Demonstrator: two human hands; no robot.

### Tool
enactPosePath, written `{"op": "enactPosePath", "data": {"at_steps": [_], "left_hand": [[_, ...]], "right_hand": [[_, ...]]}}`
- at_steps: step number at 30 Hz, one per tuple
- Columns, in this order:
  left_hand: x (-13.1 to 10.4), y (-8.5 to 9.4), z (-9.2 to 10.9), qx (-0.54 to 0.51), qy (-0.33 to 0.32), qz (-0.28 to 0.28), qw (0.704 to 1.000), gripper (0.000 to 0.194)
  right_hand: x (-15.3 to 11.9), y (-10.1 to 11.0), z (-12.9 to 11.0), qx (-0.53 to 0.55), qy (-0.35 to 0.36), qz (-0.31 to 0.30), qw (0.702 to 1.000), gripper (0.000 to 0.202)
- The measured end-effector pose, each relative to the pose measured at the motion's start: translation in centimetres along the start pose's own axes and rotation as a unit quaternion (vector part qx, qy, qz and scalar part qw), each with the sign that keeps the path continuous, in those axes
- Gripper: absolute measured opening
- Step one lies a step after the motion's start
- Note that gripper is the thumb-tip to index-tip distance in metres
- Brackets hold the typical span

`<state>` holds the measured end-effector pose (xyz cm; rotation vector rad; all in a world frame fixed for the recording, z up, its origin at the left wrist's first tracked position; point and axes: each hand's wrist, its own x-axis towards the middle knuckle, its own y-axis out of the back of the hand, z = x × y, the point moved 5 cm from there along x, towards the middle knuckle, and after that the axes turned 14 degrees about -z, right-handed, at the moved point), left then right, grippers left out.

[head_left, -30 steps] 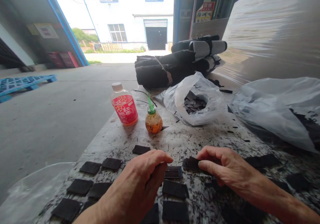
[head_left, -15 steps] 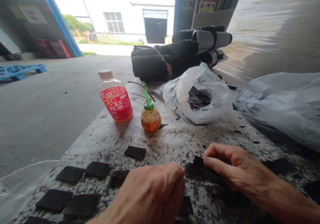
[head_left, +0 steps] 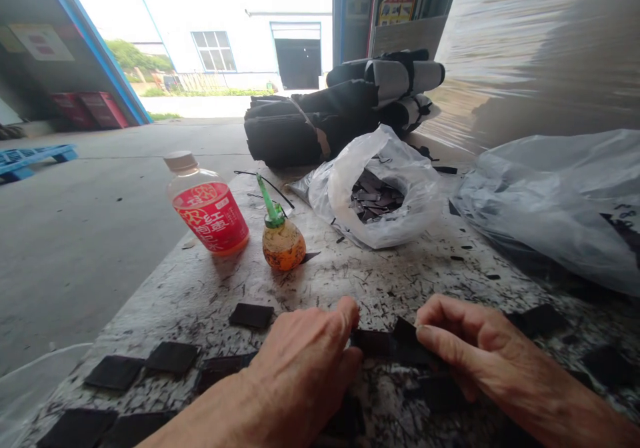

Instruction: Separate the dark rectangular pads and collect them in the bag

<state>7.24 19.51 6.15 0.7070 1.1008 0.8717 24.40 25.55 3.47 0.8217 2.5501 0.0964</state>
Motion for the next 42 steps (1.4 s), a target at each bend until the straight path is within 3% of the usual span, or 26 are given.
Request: {"op": "enactPosePath", "data": {"at_steps": [4, 14, 22, 29, 35, 39, 42], "left_hand": [[0.5, 0.0, 0.3, 0.049, 0.004, 0.006, 0.999, 0.007], [0.4, 0.5, 0.3, 0.127, -0.036, 0.040, 0.990, 0.003], [-0.1, 0.6, 0.0, 0.072, -0.026, 0.033, 0.997, 0.006], [-0.3, 1.3, -0.6, -0.032, -0.021, -0.017, 0.999, 0.023], [-0.3, 2.2, -1.1, -0.042, -0.009, 0.033, 0.999, 0.019], [-0.9, 2.2, -1.8, 0.010, 0.013, 0.052, 0.998, 0.023], [-1.8, 1.8, -2.1, 0.015, -0.006, 0.053, 0.998, 0.028]], "right_hand": [[0.1, 0.1, 0.1, 0.002, 0.012, 0.012, 1.000, 0.021], [0.1, -0.2, 0.1, -0.010, 0.005, -0.006, 1.000, 0.020], [-0.3, -0.5, -1.9, -0.135, -0.053, -0.016, 0.989, 0.017], [1.5, -1.6, -3.5, -0.227, 0.001, -0.024, 0.974, 0.019], [2.5, -2.2, -3.9, -0.237, 0.012, -0.027, 0.971, 0.018], [2.8, -2.5, -4.1, -0.220, -0.002, -0.042, 0.975, 0.018], [2.9, -2.7, -4.3, -0.217, -0.005, -0.050, 0.975, 0.017]]}}
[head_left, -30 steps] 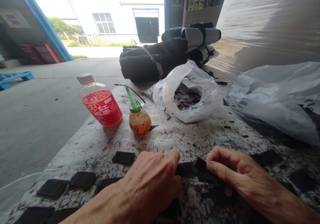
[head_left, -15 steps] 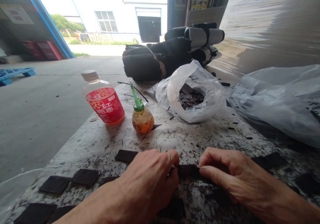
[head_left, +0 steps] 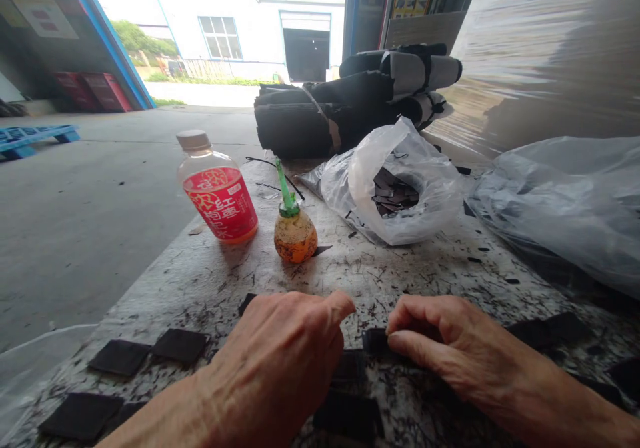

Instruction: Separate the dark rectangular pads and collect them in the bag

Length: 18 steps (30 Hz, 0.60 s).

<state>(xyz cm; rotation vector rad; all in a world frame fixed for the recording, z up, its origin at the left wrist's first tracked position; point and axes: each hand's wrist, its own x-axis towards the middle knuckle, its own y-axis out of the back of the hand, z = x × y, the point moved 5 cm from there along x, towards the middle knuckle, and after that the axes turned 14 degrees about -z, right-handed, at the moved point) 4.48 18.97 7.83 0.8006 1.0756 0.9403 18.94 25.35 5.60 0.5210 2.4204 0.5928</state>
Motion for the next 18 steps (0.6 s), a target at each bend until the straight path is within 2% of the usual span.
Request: {"op": "enactPosePath", "data": {"at_steps": [7, 12, 18], "left_hand": [[-0.8, -0.9, 0.5, 0.015, -0.044, -0.040, 0.998, 0.025], [-0.6, -1.7, 1.4, 0.009, -0.060, -0.109, 0.992, 0.031], [-0.4, -2.2, 2.0, 0.046, -0.084, -0.125, 0.987, 0.030]], "right_hand": [[0.3, -0.4, 0.3, -0.007, 0.004, -0.008, 1.000, 0.013], [0.5, -0.4, 0.2, -0.003, 0.009, -0.007, 1.000, 0.013], [0.7, -0.3, 0.1, -0.008, 0.018, 0.004, 1.000, 0.015]]}}
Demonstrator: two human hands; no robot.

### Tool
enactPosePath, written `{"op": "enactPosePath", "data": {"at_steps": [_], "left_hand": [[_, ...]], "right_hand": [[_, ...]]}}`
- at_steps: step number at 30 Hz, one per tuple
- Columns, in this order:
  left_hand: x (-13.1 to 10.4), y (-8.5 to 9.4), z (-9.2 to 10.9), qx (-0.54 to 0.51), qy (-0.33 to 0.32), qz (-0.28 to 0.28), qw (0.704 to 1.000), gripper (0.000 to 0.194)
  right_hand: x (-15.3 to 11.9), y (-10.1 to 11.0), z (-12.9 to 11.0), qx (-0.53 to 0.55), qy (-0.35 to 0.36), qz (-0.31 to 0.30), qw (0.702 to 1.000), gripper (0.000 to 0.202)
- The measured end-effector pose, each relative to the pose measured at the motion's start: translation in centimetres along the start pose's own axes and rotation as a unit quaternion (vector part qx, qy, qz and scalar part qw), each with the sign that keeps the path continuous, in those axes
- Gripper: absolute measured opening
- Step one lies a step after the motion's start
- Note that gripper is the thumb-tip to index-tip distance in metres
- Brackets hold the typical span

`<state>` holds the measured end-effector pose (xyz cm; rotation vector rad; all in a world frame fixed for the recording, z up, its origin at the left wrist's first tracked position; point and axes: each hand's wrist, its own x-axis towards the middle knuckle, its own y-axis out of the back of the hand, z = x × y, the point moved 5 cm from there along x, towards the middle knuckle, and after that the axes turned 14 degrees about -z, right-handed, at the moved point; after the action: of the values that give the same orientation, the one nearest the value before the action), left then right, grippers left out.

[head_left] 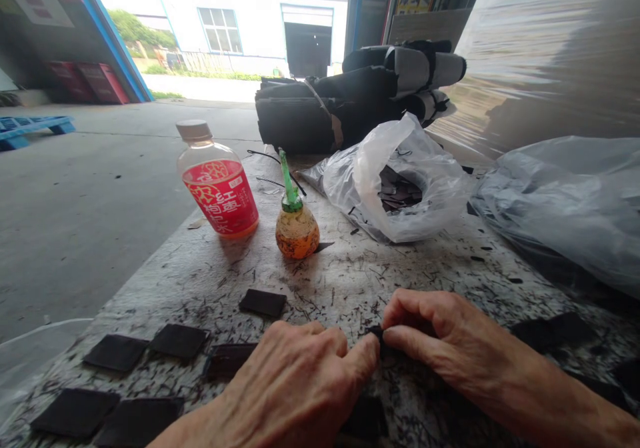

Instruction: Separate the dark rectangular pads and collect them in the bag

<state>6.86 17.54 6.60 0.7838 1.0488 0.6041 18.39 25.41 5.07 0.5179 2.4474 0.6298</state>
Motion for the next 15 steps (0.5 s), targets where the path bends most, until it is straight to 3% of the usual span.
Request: {"op": "enactPosePath", "data": {"at_steps": [5, 15], "left_hand": [[0.0, -0.2, 0.3, 0.067, 0.020, 0.022, 0.997, 0.035], [0.0, -0.5, 0.8, 0.099, 0.020, 0.024, 0.995, 0.042]], "right_hand": [[0.0, 0.0, 0.0, -0.010, -0.009, 0.004, 1.000, 0.015], [-1.0, 0.6, 0.8, -0.033, -0.048, 0.035, 0.998, 0.014]]}}
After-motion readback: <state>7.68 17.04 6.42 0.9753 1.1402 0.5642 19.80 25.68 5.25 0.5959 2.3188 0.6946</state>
